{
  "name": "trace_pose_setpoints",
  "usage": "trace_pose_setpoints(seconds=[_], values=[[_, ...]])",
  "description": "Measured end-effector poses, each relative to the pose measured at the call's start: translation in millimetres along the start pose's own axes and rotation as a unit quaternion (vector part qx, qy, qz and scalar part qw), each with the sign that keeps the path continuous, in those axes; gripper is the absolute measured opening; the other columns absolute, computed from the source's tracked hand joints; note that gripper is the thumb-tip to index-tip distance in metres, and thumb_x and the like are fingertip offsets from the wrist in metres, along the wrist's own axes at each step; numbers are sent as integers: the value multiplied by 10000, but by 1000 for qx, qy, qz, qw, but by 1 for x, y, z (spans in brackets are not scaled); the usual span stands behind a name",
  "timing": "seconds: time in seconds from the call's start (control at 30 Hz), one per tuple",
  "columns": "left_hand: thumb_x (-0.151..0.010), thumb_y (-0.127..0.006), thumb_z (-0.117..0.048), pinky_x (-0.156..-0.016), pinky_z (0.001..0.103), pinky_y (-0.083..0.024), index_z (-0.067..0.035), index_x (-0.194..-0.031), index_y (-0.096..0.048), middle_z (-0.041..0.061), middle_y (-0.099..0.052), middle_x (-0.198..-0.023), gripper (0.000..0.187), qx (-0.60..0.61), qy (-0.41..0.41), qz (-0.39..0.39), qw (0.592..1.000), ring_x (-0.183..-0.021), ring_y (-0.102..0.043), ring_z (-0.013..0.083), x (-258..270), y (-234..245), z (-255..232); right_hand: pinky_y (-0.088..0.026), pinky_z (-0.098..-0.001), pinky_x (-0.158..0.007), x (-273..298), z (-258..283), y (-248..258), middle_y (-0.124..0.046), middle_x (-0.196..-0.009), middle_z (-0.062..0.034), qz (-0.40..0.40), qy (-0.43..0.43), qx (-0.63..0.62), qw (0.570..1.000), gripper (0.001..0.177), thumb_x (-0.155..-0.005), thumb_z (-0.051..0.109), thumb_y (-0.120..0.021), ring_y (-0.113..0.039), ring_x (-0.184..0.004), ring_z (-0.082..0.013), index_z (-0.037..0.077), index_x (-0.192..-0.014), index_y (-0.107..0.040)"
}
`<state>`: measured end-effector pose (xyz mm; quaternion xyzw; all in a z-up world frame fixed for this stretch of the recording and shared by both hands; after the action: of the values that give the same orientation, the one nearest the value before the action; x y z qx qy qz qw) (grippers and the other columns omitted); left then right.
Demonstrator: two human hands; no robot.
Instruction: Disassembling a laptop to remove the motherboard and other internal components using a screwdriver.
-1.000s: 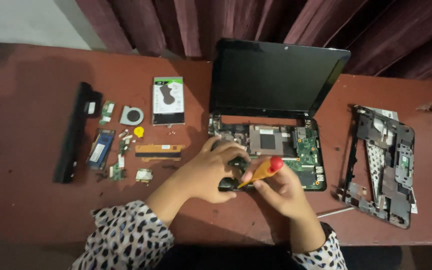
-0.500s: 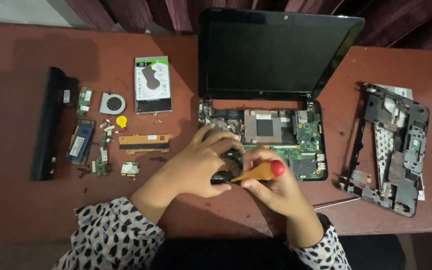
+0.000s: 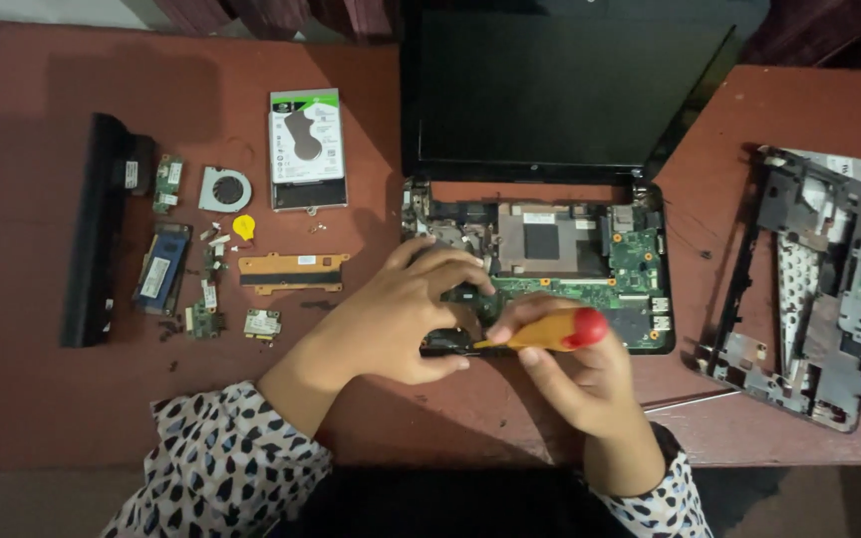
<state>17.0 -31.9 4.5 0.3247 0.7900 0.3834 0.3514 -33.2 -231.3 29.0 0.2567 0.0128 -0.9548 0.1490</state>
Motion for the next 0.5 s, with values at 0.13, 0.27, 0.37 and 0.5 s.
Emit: trace_pose_setpoints(seconds=[0.13, 0.27, 0.37, 0.5], values=[[-727, -738, -426, -1096, 575, -269, -153, -785, -702, 37, -540, -1219, 281, 24, 0, -18, 1000, -1310, -425, 258, 3, -1, 2, -538, -469, -768, -1, 0, 7, -682, -876, -228, 7, 1, 19, 1000, 221, -851, -30, -568, -662, -846, -371, -141, -1039, -534], [-753, -740, -410, -1084, 569, -281, -105, -772, -681, 64, -555, -1237, 311, 30, -7, -35, 999, -1296, -439, 268, 3, -3, -1, -523, -488, -789, 5, -7, 10, -655, -870, -245, -14, 27, 14, 999, 237, -864, -22, -556, -657, -859, -388, -130, -1062, -484], [-808, -721, -330, -1079, 560, -281, -129, -798, -698, 46, -579, -1220, 203, 29, -18, -62, 997, -1280, -467, 258, 2, -12, 5, -508, -521, -799, 8, -12, 10, -636, -853, -269, -39, 36, -3, 999, 268, -843, -59, -564, -649, -852, -411, -134, -1075, -455], [-775, -749, -372, -1056, 547, -299, -195, -774, -718, 33, -629, -1142, 180, -47, -25, -111, 992, -1221, -516, 247, 3, -3, 8, -498, -512, -841, 14, -12, 6, -634, -868, -249, -95, 41, 8, 995, 244, -885, -22, -556, -647, -873, -385, -106, -1087, -450]])
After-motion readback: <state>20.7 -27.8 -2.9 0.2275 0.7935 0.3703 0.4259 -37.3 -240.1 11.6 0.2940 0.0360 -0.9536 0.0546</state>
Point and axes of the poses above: each hand's wrist, its own x-axis away from the middle knuckle, its own y-axis out of the back of the hand, z = x × y, the point moved 1 cm from there along -x, towards the middle knuckle
